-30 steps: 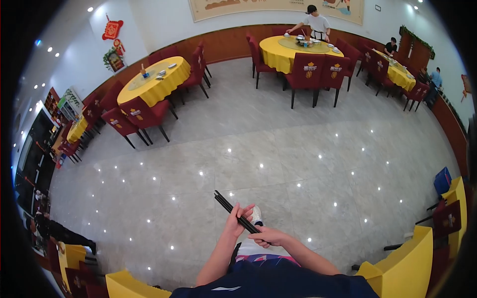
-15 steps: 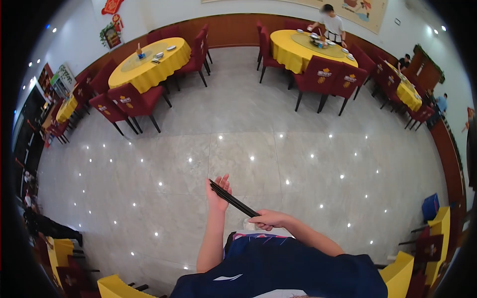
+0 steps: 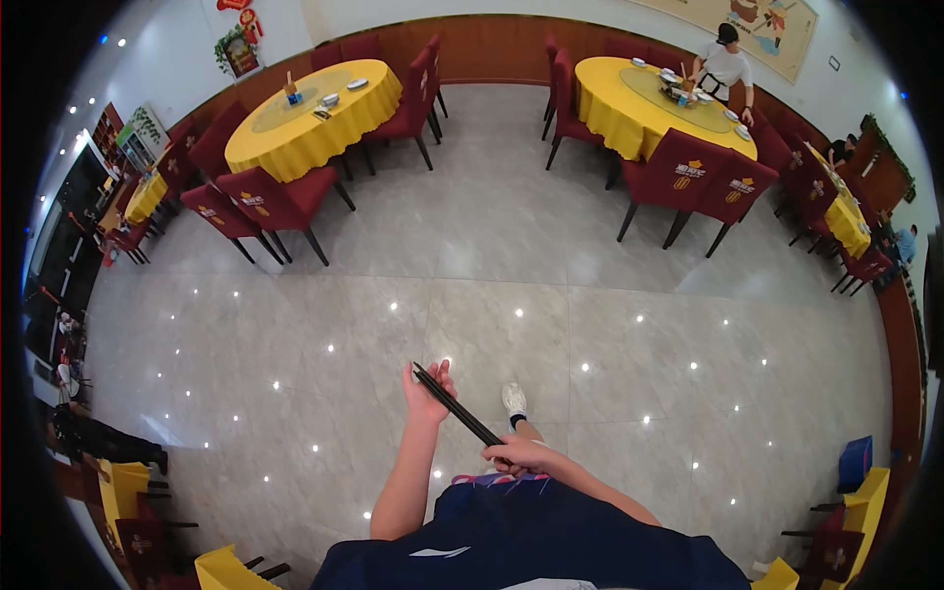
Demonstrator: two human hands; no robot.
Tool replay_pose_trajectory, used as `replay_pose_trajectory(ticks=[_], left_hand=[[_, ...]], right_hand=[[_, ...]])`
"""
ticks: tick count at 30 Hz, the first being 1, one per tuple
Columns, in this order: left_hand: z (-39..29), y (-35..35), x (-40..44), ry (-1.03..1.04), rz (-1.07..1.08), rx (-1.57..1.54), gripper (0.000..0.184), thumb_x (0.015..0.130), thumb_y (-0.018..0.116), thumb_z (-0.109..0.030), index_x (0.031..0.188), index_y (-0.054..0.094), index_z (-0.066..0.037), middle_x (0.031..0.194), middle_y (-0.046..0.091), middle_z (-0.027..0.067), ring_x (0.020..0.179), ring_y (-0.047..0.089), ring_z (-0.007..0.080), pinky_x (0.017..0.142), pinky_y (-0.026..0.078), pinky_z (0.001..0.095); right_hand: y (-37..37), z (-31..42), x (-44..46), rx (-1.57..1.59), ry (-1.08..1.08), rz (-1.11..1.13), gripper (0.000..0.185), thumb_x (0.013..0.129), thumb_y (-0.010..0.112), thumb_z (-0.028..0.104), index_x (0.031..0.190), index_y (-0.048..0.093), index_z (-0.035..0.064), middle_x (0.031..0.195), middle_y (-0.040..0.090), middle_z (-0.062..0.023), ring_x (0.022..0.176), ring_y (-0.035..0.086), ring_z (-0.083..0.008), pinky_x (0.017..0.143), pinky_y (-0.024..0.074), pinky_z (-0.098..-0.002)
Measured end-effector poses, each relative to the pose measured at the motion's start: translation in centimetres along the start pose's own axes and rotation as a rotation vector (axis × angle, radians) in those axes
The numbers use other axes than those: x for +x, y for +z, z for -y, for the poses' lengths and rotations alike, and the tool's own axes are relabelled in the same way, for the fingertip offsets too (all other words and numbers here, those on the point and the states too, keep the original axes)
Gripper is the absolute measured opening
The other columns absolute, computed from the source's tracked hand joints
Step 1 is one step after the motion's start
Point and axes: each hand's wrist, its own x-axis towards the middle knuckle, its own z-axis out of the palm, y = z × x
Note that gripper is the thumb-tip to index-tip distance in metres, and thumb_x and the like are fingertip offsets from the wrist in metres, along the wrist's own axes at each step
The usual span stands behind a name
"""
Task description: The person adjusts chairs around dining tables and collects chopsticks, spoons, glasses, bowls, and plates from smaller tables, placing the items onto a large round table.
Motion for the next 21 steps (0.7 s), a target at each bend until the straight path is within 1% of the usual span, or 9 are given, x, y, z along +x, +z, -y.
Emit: replay_pose_trajectory(ticks=[2,4,6,7,9,11,14,19,21], left_hand=[[-0.4,2.0,3.6,0.015,-0.02,-0.006,0.049,0.085,0.048,-0.056,0.081,0.059,-0.009,0.099,0.068,0.0093,0.066,0.061,0.018,0.054,0.047,0.0307],[-0.9,5.8,7.0,-0.009,-0.067,0.102,0.049,0.085,0.05,-0.059,0.08,0.057,-0.01,0.096,0.068,0.0096,0.065,0.06,0.019,0.053,0.045,0.0314],[-1.3,9.9,9.6,-0.021,-0.121,0.125,0.052,0.085,0.049,-0.062,0.081,0.056,-0.01,0.095,0.068,0.0095,0.063,0.058,0.0191,0.053,0.044,0.0316],[-1.6,12.2,10.4,-0.011,-0.126,0.139,0.053,0.085,0.049,-0.062,0.081,0.056,-0.01,0.094,0.067,0.0093,0.062,0.057,0.0186,0.053,0.044,0.0314],[-2.1,15.8,13.2,0.011,-0.123,0.152,0.054,0.085,0.05,-0.063,0.08,0.057,-0.009,0.092,0.066,0.0086,0.06,0.055,0.0175,0.054,0.044,0.0311],[-3.0,17.2,16.4,0.03,-0.102,0.157,0.053,0.084,0.051,-0.062,0.077,0.057,-0.01,0.086,0.064,0.0069,0.057,0.051,0.0157,0.054,0.042,0.0306],[-4.2,18.8,17.8,0.026,-0.039,0.083,0.044,0.086,0.052,-0.054,0.077,0.057,-0.011,0.08,0.062,0.0042,0.059,0.052,0.0162,0.058,0.043,0.0324],[-7.1,20.0,20.7,0.111,-0.077,-0.007,0.038,0.089,0.049,-0.047,0.08,0.056,-0.011,0.074,0.058,0.0037,0.059,0.049,0.0165,0.061,0.042,0.0328],[-8.6,20.4,22.1,0.144,-0.057,0.015,0.037,0.092,0.046,-0.045,0.076,0.05,-0.012,0.065,0.048,0.0009,0.057,0.044,0.0151,0.06,0.04,0.0319]], right_hand=[[-3.1,2.7,1.5,0.039,-0.012,0.031,0.023,0.088,0.058,0.03,0.085,0.051,0.0084,0.054,0.047,0.0031,0.038,0.034,-0.0048,0.035,0.0226,-0.0218],[-6.4,5.2,3.0,-0.046,0.019,0.058,0.023,0.088,0.058,0.03,0.082,0.054,0.0075,0.053,0.048,0.0016,0.038,0.037,-0.0054,0.034,0.0249,-0.0228],[-8.9,7.9,3.5,0.0,-0.118,0.071,0.024,0.088,0.06,0.03,0.083,0.056,0.0077,0.054,0.05,0.0,0.036,0.037,-0.0059,0.033,0.0254,-0.0229],[-9.9,9.9,3.3,-0.036,-0.099,-0.015,0.022,0.088,0.059,0.028,0.085,0.057,0.0072,0.053,0.05,-0.0006,0.036,0.038,-0.0062,0.033,0.0249,-0.0238],[-13.2,13.3,3.6,0.03,-0.113,-0.015,0.019,0.088,0.059,0.024,0.093,0.054,0.0069,0.054,0.047,0.0004,0.036,0.035,-0.0053,0.033,0.0231,-0.0234],[-15.6,16.6,3.9,0.057,-0.119,-0.013,0.019,0.087,0.06,0.022,0.098,0.052,0.0072,0.054,0.044,0.0015,0.037,0.032,-0.0046,0.033,0.0218,-0.0227],[-17.9,20.5,4.2,0.058,-0.091,0.023,0.02,0.086,0.061,0.019,0.098,0.051,0.0073,0.054,0.041,0.0026,0.037,0.031,-0.0039,0.034,0.0211,-0.0214],[-20.9,24.9,6.8,0.008,-0.081,0.067,0.018,0.087,0.061,0.017,0.098,0.051,0.007,0.057,0.045,0.0013,0.037,0.033,-0.0026,0.033,0.0218,-0.0205],[-21.9,26.4,8.8,0.014,-0.07,0.067,0.018,0.087,0.062,0.017,0.098,0.052,0.0071,0.058,0.047,0.0009,0.037,0.034,-0.0024,0.033,0.0218,-0.0205]])
